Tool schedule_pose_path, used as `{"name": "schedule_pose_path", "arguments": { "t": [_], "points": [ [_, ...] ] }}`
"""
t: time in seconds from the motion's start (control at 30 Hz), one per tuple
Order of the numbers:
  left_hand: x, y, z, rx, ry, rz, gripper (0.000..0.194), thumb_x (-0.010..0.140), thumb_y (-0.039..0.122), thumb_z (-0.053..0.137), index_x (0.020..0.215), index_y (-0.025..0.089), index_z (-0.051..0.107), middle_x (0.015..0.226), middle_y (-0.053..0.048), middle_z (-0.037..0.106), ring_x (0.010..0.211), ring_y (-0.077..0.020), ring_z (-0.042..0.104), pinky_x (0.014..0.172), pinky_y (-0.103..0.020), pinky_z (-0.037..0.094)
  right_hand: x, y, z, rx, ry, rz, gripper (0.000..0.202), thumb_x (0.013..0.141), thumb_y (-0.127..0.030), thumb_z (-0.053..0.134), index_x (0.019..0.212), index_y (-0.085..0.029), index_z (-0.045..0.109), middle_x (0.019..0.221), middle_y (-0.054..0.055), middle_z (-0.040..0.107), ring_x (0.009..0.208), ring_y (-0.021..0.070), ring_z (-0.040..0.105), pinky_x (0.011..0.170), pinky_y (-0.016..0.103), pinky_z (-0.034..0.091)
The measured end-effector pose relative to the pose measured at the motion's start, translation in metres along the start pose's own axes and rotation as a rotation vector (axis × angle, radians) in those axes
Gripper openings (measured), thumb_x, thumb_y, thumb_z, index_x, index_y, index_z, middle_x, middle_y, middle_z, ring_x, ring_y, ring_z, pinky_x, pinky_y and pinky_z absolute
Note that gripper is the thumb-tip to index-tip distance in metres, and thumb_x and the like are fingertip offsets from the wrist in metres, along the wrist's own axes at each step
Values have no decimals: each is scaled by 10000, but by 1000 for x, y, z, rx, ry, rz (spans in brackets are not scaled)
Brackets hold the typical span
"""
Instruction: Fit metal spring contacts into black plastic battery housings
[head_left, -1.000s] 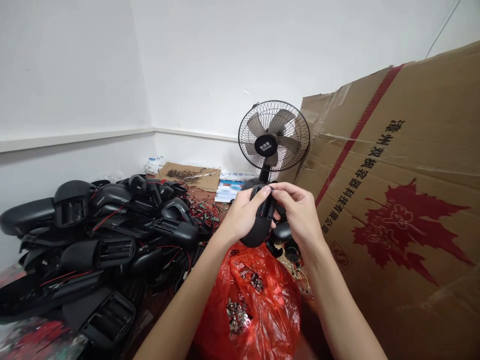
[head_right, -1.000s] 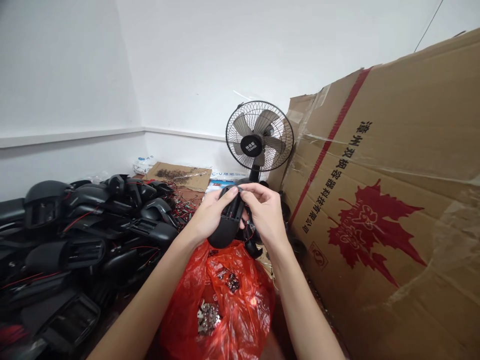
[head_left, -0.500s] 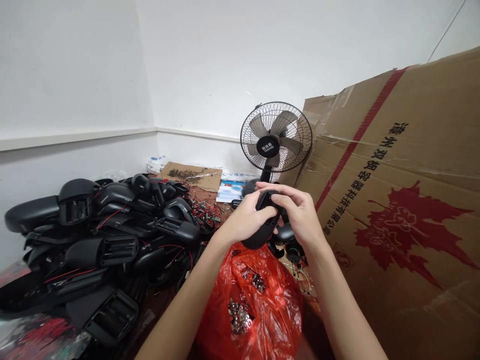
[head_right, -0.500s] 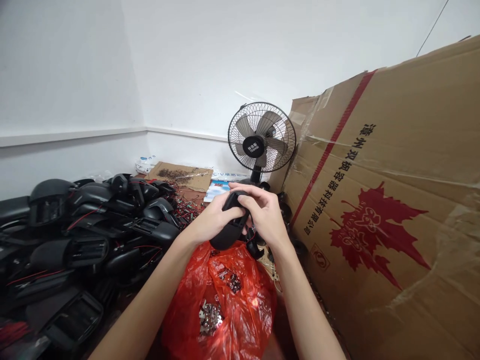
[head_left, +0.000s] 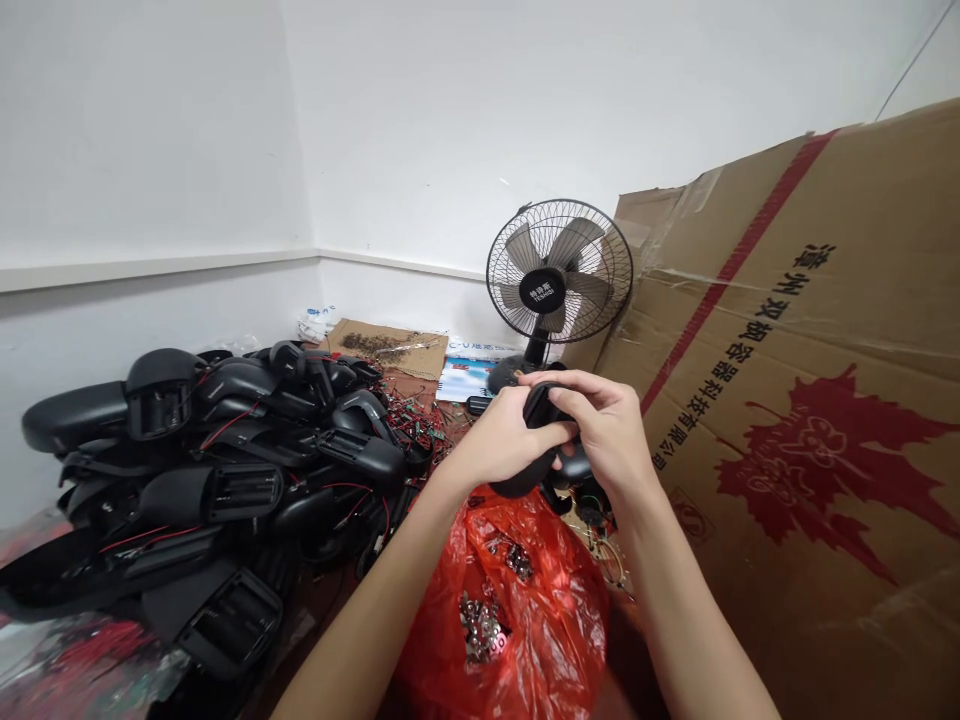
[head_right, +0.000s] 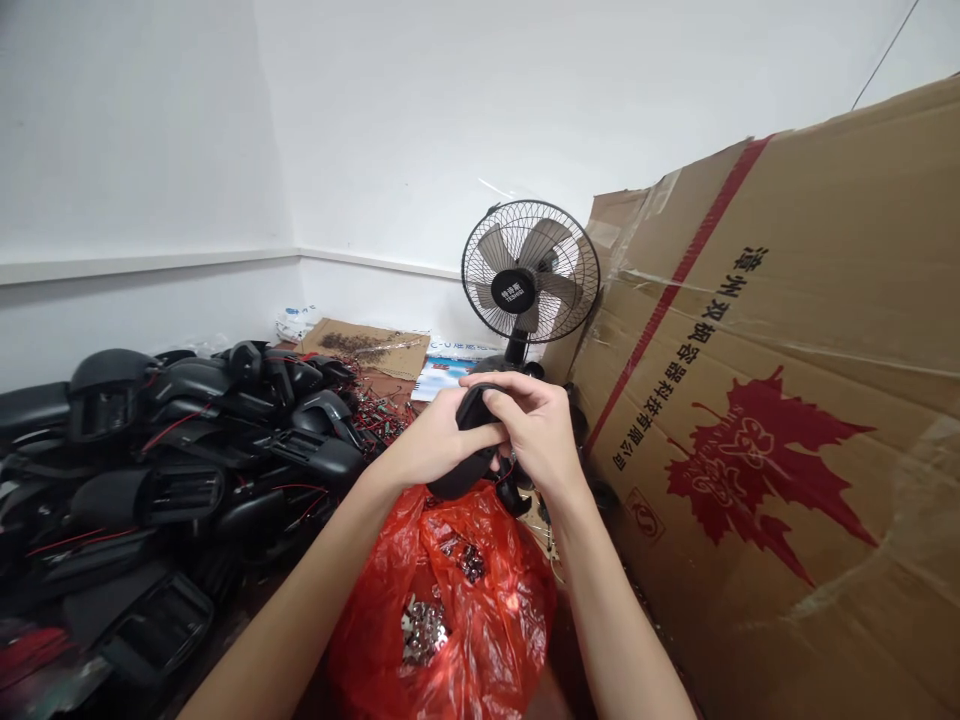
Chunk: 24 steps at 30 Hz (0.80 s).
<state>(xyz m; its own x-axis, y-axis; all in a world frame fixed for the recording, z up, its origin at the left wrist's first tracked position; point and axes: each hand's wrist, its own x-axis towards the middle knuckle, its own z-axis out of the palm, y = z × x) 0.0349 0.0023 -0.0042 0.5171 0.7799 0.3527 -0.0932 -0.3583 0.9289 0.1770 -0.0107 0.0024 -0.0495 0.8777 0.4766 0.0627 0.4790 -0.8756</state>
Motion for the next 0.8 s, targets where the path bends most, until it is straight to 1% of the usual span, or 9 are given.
{"name": "schedule_pose_path", "arguments": {
  "t": [0.1,0.2,0.37,0.5,0.57,0.67,0.8],
  "points": [
    [1,-3,0,2,13,15,95,832,178,665,752,132,644,671,-49,681,586,-156,646,611,-290,531,-1,2,0,-4,10,-1,207,865,-319,690,972,-215,833,1069,74,790,387,99,555,275,218,472],
    [1,-3,-1,-15,3,4,102,837,183,661,749,135,643,668,-44,674,587,-153,643,617,-292,534,0,3,-2,-15,-1,-6,201,859,-328,716,978,-219,836,1034,71,794,391,109,567,277,224,480],
    [-1,-2,-5,-21,-36,-4,101,844,199,666,766,137,646,702,-41,673,585,-140,639,618,-287,534,3,4,-7,-44,-36,-55,197,865,-360,749,986,-233,840,1009,69,795,376,104,558,298,234,503],
    [-2,0,-7,-55,-38,-5,90,840,203,675,788,138,644,715,-41,678,594,-143,643,622,-291,535,2,2,-6,-52,-73,-81,217,895,-380,731,1033,-246,831,1065,73,791,395,107,574,308,234,509],
    [-2,1,-7,-53,-41,5,101,847,206,672,782,131,653,711,-44,679,601,-142,640,629,-289,532,0,0,-4,-64,-57,-112,211,914,-366,705,1044,-252,826,1106,69,785,396,99,571,307,225,506],
    [-2,4,-6,-49,-66,35,124,856,203,664,756,129,657,689,-42,676,608,-141,637,641,-283,527,-3,-1,-1,-92,-13,-151,209,929,-339,670,1030,-240,823,1083,63,787,389,91,566,294,208,492],
    [-2,4,-5,-31,-69,72,105,849,169,658,751,138,641,656,-21,671,610,-140,635,660,-281,527,-5,-1,0,-94,-1,-139,202,915,-322,673,1012,-225,821,1032,56,784,391,106,584,277,221,503]
  ]
}}
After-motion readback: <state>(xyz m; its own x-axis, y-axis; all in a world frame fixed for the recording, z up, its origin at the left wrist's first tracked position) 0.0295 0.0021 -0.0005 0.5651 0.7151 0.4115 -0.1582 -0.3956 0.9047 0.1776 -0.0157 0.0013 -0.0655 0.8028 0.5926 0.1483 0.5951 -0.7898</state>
